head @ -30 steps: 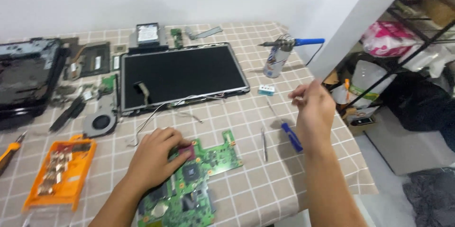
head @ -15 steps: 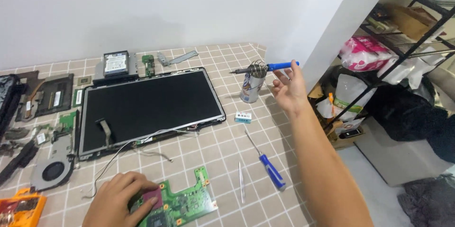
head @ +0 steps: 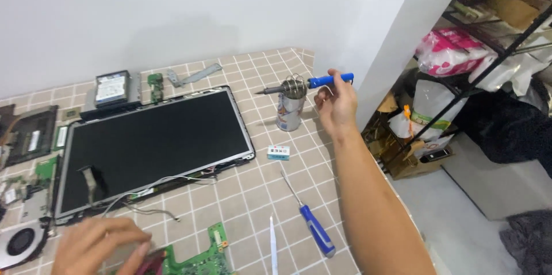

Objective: Repairing a laptop motherboard by soldering components and manipulating internal connectors.

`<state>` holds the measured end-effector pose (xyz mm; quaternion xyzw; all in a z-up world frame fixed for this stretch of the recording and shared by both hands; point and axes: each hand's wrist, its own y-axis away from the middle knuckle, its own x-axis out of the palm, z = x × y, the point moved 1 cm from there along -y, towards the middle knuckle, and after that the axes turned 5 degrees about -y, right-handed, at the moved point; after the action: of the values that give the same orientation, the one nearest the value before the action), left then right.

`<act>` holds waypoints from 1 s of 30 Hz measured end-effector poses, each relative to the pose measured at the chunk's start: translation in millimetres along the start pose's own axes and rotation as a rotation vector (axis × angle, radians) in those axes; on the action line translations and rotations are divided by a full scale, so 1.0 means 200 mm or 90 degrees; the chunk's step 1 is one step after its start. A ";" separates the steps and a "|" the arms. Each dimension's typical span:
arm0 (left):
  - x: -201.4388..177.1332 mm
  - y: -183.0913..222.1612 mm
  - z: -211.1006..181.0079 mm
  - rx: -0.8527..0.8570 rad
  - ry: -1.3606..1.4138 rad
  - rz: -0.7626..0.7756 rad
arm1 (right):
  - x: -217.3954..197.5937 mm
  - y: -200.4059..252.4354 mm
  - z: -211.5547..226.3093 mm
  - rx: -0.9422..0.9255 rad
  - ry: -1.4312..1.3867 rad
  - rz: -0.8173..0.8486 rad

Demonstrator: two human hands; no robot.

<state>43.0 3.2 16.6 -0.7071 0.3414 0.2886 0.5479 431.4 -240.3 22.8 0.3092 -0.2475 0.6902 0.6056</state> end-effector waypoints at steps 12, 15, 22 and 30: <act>0.19 -1.07 -0.54 0.190 -0.093 0.127 | -0.04 -0.05 0.01 -0.025 -0.006 -0.063; 0.37 -1.25 -0.64 0.245 -0.176 0.051 | -0.08 -0.08 0.03 -0.051 0.010 0.008; 0.64 -1.41 -0.74 0.216 -0.166 0.163 | -0.26 -0.20 0.07 -0.029 0.059 0.101; 0.65 -1.41 -0.73 0.175 -0.132 0.148 | -0.24 -0.17 0.09 -0.029 0.063 0.048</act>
<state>351.4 -114.2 111.4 -0.5482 0.3983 0.3718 0.6345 470.9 -281.1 0.2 0.2517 -0.2443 0.7212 0.5974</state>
